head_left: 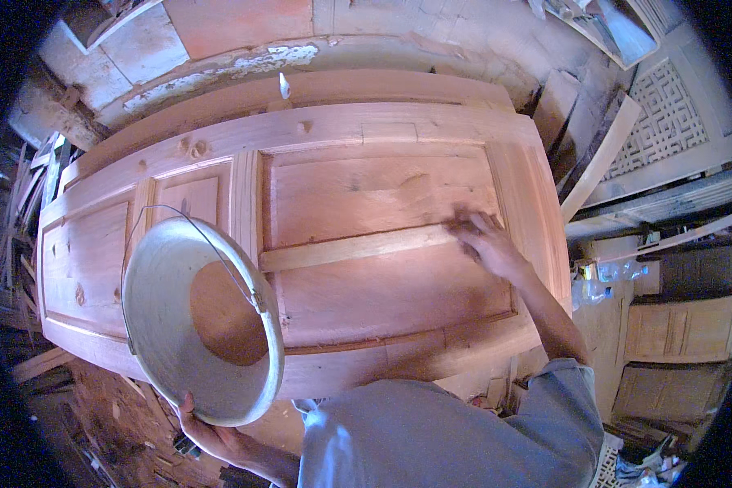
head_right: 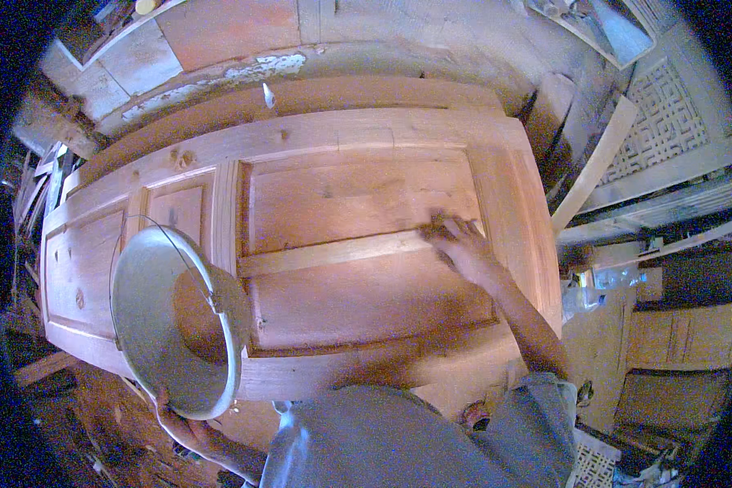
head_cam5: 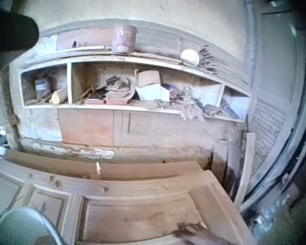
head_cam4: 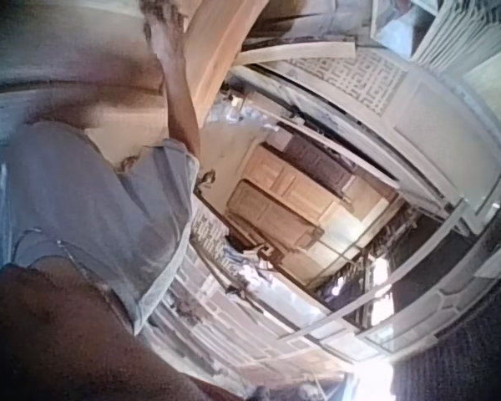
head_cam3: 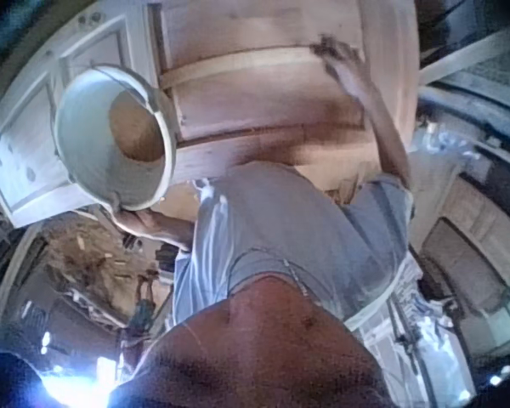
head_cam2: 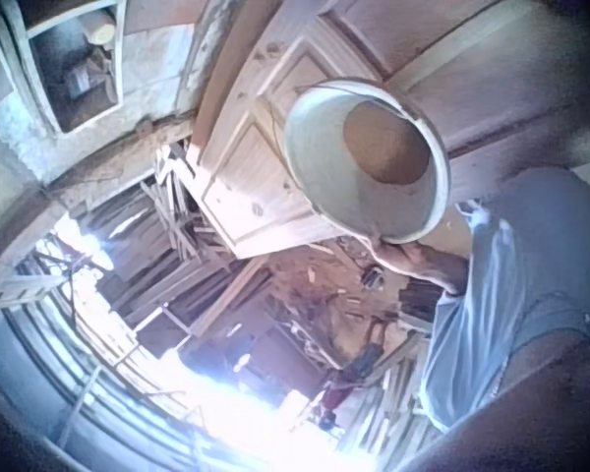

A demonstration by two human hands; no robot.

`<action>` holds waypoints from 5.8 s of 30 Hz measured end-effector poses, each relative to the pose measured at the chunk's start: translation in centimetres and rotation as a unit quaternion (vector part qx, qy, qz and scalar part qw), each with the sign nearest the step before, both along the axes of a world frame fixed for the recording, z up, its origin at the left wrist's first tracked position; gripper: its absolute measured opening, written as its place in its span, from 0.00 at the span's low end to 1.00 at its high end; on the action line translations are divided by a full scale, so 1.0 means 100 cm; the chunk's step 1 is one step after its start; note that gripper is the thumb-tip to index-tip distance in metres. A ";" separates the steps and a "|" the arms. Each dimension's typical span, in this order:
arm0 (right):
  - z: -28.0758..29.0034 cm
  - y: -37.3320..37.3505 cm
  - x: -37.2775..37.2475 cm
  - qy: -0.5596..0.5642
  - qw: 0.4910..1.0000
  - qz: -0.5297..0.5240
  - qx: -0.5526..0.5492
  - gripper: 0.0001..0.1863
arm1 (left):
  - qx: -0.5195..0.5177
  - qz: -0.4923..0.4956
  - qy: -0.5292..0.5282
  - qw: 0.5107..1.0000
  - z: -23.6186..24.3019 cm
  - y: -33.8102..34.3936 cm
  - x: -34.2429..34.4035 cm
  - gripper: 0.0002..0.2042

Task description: The person applies a liquid finish to a large wooden door using a cloth and a small wooden stick. They dip the cloth into a bucket of finish and wipe the door's surface, then use the stick to apply finish into the recessed grooves of the door panels.

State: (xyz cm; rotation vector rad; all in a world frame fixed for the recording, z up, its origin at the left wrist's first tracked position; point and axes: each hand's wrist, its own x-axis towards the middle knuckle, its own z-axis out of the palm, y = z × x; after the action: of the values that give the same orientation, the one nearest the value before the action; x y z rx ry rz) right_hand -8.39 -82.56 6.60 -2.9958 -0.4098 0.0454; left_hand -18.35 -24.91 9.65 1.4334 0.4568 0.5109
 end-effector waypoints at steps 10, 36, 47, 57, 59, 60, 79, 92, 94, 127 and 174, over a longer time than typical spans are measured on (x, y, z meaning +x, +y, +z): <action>-0.003 -0.007 0.033 0.013 0.999 -0.015 0.042 0.29 | 0.305 -0.003 -0.032 0.952 -0.003 -0.021 -0.006 0.29; -0.015 -0.021 0.059 -0.032 0.999 0.027 0.026 0.22 | 0.039 0.098 -0.049 0.993 0.042 -0.128 -0.081 0.27; 0.018 -0.008 -0.017 -0.096 0.950 0.016 0.297 0.19 | -0.354 0.115 -0.032 0.927 0.064 -0.217 -0.090 0.34; 0.062 -0.065 -0.127 -0.130 0.791 -0.298 0.519 0.23 | -0.330 0.104 -0.084 0.934 0.026 -0.291 0.005 0.32; 0.083 -0.044 -0.146 -0.136 0.763 -0.307 0.552 0.23 | -0.321 0.096 -0.081 0.939 0.018 -0.305 0.021 0.30; 0.089 -0.038 -0.153 -0.135 0.748 -0.308 0.572 0.23 | -0.311 0.088 -0.100 0.941 0.017 -0.311 0.028 0.29; 0.052 0.314 -0.243 0.024 0.848 0.204 0.488 0.20 | 0.003 -0.131 -0.070 0.989 0.083 -0.142 -0.152 0.36; 0.104 0.484 -0.287 0.089 0.921 0.378 0.017 0.45 | 0.443 -0.596 0.096 0.663 0.084 0.131 -0.234 0.17; 0.083 0.487 -0.304 0.168 0.929 0.326 0.039 0.44 | 0.466 -0.596 0.108 0.645 0.069 0.145 -0.233 0.15; -0.015 0.512 -0.225 0.071 0.959 -0.205 0.180 0.34 | 0.175 -0.287 0.402 0.852 -0.288 0.336 -0.216 0.15; -0.041 0.679 -0.227 -0.141 0.851 -0.448 0.234 0.29 | 0.112 -0.413 0.370 0.825 -0.386 0.586 -0.130 0.19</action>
State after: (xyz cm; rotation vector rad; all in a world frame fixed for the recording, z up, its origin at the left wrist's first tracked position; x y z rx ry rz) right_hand -31.09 -14.62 2.53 -2.4016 0.8515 -0.4974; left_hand -31.33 33.66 -28.91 1.8627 0.3281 -0.7551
